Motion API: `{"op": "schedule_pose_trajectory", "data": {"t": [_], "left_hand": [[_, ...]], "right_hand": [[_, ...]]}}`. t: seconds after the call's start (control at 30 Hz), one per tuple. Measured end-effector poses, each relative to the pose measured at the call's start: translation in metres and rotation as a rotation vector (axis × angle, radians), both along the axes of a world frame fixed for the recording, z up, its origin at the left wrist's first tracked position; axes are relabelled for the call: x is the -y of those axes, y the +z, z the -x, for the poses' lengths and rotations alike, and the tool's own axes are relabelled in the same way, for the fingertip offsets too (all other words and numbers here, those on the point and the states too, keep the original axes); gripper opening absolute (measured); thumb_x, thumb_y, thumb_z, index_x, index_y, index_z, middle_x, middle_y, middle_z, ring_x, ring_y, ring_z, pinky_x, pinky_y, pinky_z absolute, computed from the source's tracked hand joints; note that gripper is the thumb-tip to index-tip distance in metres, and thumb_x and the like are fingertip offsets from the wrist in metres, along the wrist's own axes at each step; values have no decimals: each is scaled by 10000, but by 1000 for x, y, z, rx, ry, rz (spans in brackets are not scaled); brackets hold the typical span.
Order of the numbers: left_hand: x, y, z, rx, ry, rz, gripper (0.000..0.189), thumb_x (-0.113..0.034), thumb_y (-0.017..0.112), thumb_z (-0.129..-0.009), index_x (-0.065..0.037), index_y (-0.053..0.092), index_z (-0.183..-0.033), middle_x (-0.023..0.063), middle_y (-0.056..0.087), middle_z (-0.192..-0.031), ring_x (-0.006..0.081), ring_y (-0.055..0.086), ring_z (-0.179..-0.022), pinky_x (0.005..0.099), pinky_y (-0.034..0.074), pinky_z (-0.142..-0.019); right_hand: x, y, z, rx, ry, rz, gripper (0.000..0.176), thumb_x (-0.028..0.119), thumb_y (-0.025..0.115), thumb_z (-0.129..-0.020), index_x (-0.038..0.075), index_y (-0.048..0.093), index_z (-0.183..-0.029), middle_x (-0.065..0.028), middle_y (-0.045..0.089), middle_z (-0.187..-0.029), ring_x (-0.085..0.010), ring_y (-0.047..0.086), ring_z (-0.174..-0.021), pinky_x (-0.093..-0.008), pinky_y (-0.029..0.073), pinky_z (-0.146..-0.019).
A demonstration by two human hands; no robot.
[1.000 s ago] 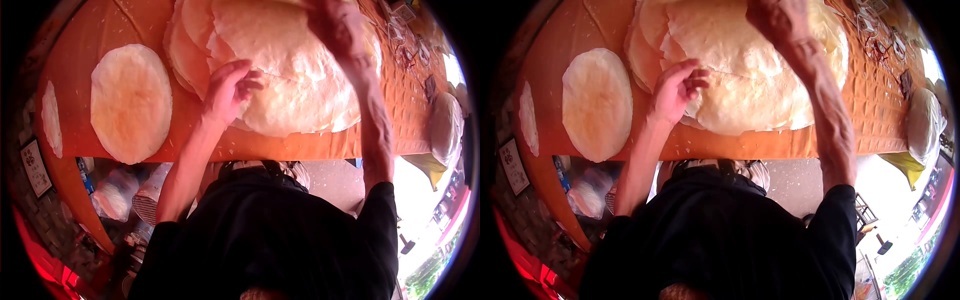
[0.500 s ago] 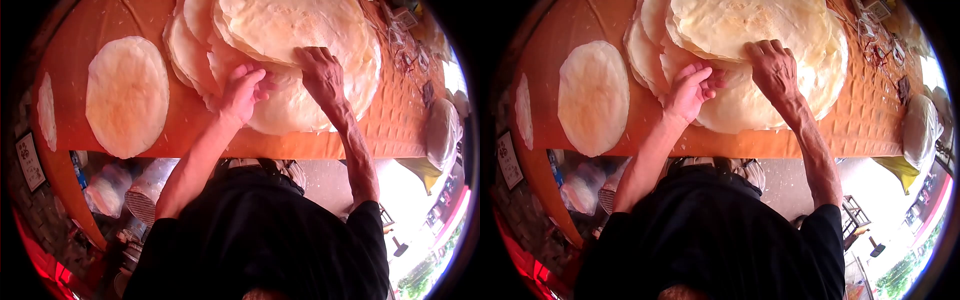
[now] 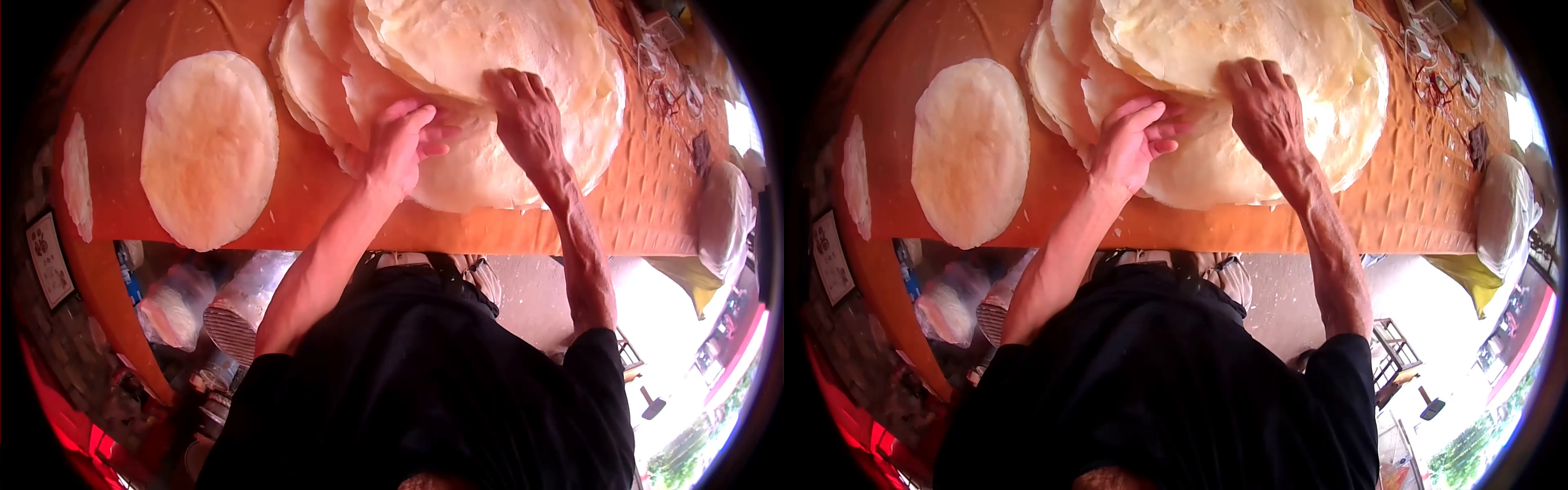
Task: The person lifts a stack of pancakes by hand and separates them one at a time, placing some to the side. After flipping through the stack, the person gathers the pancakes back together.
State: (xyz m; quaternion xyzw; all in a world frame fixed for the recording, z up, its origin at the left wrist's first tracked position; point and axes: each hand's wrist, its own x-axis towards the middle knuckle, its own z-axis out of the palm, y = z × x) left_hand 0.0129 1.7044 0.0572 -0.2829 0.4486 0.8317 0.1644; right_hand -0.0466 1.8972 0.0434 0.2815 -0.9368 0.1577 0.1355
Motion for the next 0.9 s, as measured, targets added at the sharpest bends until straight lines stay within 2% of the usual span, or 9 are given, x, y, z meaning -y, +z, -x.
{"op": "schedule_pose_trajectory", "data": {"t": [0.1,0.27,0.4,0.47,0.57,0.67,0.73,0.8,0.9], "left_hand": [[2,-10,10,-38,-28,-132,141,-125,526,-938,11,546,-969,137,647,-990,210,686,-818,240,490,-546],[1,3,22,-106,22,-293,92,-80,550,-893,5,522,-913,164,652,-840,179,585,-606,251,416,-500],[9,14,12,-100,46,-203,149,-96,577,-889,20,543,-975,142,655,-822,151,592,-618,247,421,-507],[27,25,-12,-64,-57,-56,205,-113,602,-883,30,550,-1018,120,654,-811,132,591,-623,244,427,-519],[51,27,-52,29,-103,248,222,-147,606,-920,-23,570,-1101,54,641,-900,108,598,-658,186,405,-506],[60,8,-72,-34,32,415,234,-145,629,-907,-18,567,-1093,40,632,-875,107,608,-663,192,415,-522],[58,4,-71,36,25,370,261,-158,624,-906,-31,552,-1123,32,623,-872,112,630,-698,200,431,-551],[55,-1,-70,76,-66,287,281,-162,620,-907,-42,536,-1147,28,619,-878,114,637,-713,204,436,-565],[47,-7,-67,57,-165,371,273,-169,614,-907,-49,548,-1143,29,614,-857,111,637,-696,196,406,-508]], "right_hand": [[3,8,-8,-20,12,29,356,97,641,-742,89,597,-1095,-78,605,-1112,-304,565,-1037,-431,444,-830],[18,0,-6,-8,-111,31,443,56,669,-725,99,601,-1160,-83,609,-1194,-305,559,-1105,-426,443,-888],[3,-5,39,-136,62,156,156,57,638,-756,131,631,-894,-45,658,-767,-246,644,-745,-376,484,-586],[-9,34,56,-88,-45,321,104,46,601,-804,130,658,-827,-46,635,-637,-216,608,-545,-336,457,-448],[-16,108,46,-146,-178,-19,142,56,577,-832,159,670,-862,-36,633,-627,-190,573,-471,-330,447,-421],[10,122,1,-294,91,31,173,16,566,-773,164,645,-817,-58,612,-642,-221,565,-499,-361,465,-453],[19,74,-30,6,65,-117,174,-8,540,-727,111,640,-806,-74,607,-668,-240,599,-591,-358,489,-503],[24,31,-52,202,127,-21,121,7,556,-708,85,615,-779,-99,592,-662,-274,615,-639,-392,498,-535],[27,40,-55,173,96,-19,104,25,572,-697,75,609,-780,-105,589,-687,-286,611,-675,-408,494,-561]]}}
